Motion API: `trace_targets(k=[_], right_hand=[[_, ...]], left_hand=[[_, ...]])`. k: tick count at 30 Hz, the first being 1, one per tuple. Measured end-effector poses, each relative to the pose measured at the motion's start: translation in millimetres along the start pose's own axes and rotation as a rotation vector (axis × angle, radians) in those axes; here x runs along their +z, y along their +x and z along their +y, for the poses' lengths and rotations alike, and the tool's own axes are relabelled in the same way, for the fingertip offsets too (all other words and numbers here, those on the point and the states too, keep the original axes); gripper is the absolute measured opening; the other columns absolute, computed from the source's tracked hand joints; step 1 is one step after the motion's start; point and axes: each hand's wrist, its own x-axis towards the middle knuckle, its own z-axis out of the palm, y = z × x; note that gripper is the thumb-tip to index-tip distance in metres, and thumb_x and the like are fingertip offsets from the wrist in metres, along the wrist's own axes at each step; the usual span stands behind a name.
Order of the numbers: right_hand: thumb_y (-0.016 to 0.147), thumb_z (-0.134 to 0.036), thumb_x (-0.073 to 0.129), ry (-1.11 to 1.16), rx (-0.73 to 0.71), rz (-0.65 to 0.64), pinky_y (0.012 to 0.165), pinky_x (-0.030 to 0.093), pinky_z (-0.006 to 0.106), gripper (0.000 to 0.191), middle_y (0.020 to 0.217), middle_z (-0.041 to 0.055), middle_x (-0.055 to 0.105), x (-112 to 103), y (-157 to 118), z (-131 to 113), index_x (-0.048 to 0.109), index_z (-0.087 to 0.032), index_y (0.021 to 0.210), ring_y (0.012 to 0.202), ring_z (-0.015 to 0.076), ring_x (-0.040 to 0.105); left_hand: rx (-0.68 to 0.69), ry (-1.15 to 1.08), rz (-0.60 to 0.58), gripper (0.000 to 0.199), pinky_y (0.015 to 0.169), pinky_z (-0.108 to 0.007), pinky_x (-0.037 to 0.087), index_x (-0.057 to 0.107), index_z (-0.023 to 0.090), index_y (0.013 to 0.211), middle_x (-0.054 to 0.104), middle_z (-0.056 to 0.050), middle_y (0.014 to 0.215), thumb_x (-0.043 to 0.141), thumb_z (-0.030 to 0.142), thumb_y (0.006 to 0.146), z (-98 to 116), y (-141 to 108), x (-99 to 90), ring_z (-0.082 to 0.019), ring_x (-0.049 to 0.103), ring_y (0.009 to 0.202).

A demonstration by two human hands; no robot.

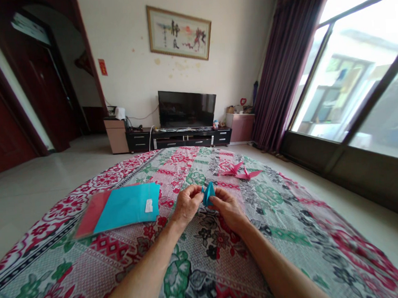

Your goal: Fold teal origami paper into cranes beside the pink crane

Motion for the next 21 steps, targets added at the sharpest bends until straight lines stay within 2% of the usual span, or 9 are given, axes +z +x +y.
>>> trace_targets(k=[5, 9, 12, 16, 21], right_hand=[[0.063, -0.033, 0.071, 0.018, -0.021, 0.011, 0.063, 0.048, 0.024, 0.034, 0.081, -0.0005, 0.066, 3, 0, -2, 0.059, -0.021, 0.093, 0.069, 0.0127, 0.059], [0.063, -0.033, 0.071, 0.028, -0.014, 0.016, 0.061, 0.047, 0.024, 0.036, 0.076, -0.0016, 0.067, 4, -2, -5, 0.057, -0.022, 0.094, 0.066, 0.0132, 0.061], [0.063, -0.034, 0.071, 0.022, -0.010, 0.001, 0.059, 0.047, 0.024, 0.033, 0.078, -0.0014, 0.067, 5, -3, -7, 0.057, -0.022, 0.091, 0.066, 0.0135, 0.061], [0.064, -0.035, 0.070, 0.005, -0.005, -0.002, 0.059, 0.047, 0.024, 0.032, 0.081, 0.0001, 0.067, 6, -3, -8, 0.058, -0.021, 0.091, 0.067, 0.0143, 0.061], [0.063, -0.032, 0.070, -0.050, -0.056, 0.038, 0.057, 0.047, 0.023, 0.033, 0.084, 0.0000, 0.064, 6, -2, -5, 0.057, -0.020, 0.091, 0.066, 0.0122, 0.059]], left_hand=[[-0.066, -0.042, 0.009, 0.026, 0.057, -0.020, 0.042, 0.065, 0.015, 0.088, 0.064, 0.000, 0.073, 0.061, 0.027, 0.066, -2, 1, -1.4, -0.011, 0.054, 0.062], [-0.149, -0.097, -0.033, 0.030, 0.053, -0.020, 0.041, 0.067, 0.016, 0.092, 0.065, 0.000, 0.073, 0.061, 0.032, 0.067, 3, -2, -2.5, -0.011, 0.054, 0.058], [-0.168, -0.121, -0.084, 0.029, 0.051, -0.019, 0.039, 0.069, 0.016, 0.090, 0.064, 0.001, 0.067, 0.060, 0.034, 0.068, 7, -4, -2.7, -0.010, 0.052, 0.055], [-0.202, -0.128, -0.080, 0.026, 0.047, -0.019, 0.036, 0.070, 0.016, 0.083, 0.059, 0.003, 0.056, 0.063, 0.034, 0.066, 10, -5, -3.5, -0.008, 0.048, 0.048], [-0.219, -0.144, -0.077, 0.024, 0.047, -0.019, 0.035, 0.068, 0.014, 0.079, 0.059, 0.002, 0.057, 0.064, 0.032, 0.064, 9, -4, -4.6, -0.007, 0.047, 0.048]])
